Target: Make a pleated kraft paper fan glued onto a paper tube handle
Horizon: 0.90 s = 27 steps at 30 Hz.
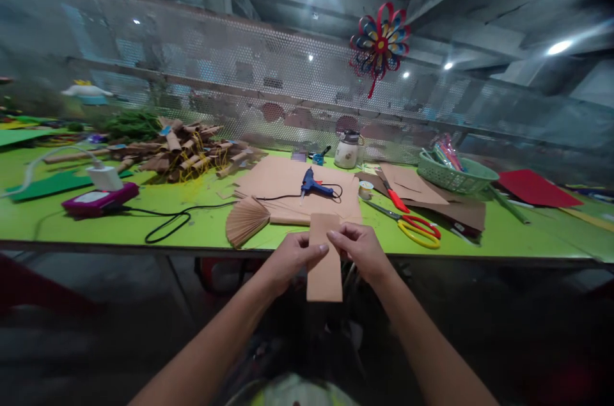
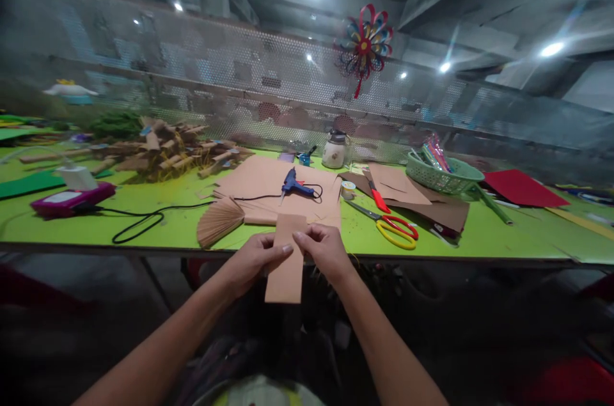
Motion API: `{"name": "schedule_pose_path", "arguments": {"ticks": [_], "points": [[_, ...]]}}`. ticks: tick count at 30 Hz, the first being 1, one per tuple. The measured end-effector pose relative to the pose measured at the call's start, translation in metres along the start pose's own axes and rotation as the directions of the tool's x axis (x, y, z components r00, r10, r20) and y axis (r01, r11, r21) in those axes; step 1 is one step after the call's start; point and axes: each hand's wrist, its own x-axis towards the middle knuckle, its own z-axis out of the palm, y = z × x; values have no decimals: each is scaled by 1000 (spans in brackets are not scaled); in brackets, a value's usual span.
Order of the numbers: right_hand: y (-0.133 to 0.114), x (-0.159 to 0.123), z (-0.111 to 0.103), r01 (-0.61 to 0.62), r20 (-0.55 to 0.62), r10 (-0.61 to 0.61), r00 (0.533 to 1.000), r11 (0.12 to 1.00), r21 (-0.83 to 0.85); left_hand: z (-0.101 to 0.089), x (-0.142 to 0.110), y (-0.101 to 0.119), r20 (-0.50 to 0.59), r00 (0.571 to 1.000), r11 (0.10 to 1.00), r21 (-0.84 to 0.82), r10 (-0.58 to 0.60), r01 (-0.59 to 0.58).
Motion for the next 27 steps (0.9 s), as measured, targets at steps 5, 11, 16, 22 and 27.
{"name": "schedule_pose_path", "arguments": {"ticks": [5,11,16,22,27], "points": [[-8,0,-7,17,213,33,976,973,-231,1,-15,-14,-13,999,999,29,-31,32],[-6,34,-116,-13,-45,-39,998,603,-798,1,-22,-14,-236,970,995,-66,54,-71],[-3,47,-214,-200,-172,120,978,280,-939,11,-28,-24,-290,955,996,-48,57,-74],[5,59,-233,-185,-129,325,937,149,-971,30,-32,-47,-270,963,993,-104,18,-48],[8,61,-228,-195,-112,411,905,164,-967,8,-30,-34,-450,892,992,-83,47,-94]]}}
